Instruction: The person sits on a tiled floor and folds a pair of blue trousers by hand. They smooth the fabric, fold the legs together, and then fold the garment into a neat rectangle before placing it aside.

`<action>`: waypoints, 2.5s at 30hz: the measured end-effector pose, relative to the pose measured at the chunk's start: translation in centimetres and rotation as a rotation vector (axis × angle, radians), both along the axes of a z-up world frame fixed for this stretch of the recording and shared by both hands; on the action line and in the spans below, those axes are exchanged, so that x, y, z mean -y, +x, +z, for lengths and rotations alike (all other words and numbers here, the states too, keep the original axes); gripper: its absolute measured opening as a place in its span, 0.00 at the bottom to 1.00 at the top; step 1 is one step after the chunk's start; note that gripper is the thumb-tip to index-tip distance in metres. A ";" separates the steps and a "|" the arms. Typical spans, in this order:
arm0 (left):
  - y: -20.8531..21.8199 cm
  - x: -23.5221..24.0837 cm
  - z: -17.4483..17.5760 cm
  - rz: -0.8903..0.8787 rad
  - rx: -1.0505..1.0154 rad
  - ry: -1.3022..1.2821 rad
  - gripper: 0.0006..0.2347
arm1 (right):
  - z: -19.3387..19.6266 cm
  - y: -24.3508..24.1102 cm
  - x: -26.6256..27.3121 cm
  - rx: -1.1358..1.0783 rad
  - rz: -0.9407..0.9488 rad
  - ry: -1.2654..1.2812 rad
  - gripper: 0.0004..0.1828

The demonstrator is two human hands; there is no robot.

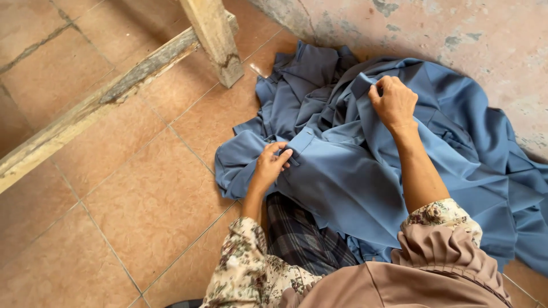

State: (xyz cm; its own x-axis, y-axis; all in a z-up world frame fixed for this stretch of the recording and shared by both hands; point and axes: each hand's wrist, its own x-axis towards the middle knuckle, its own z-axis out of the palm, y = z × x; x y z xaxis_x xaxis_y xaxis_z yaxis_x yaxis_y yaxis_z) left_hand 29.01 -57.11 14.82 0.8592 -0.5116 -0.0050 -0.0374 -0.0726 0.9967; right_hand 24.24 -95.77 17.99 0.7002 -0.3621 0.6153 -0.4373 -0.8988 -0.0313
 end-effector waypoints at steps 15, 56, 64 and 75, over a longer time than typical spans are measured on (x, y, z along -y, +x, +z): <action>-19.5 -26.8 -24.0 0.759 -0.673 -0.132 0.09 | -10.2 -11.3 -45.1 -0.352 1.099 0.370 0.09; -16.0 -20.8 -1.0 0.805 -0.955 -0.511 0.43 | -4.4 -19.6 -39.8 -0.973 0.582 0.336 0.40; -5.1 -28.4 0.8 0.988 -0.676 -0.507 0.39 | -8.6 -18.5 -41.5 -0.854 0.547 0.019 0.46; -7.8 -49.9 -15.2 1.533 -0.814 -0.409 0.42 | -18.8 -11.1 -53.3 -1.139 0.796 0.139 0.49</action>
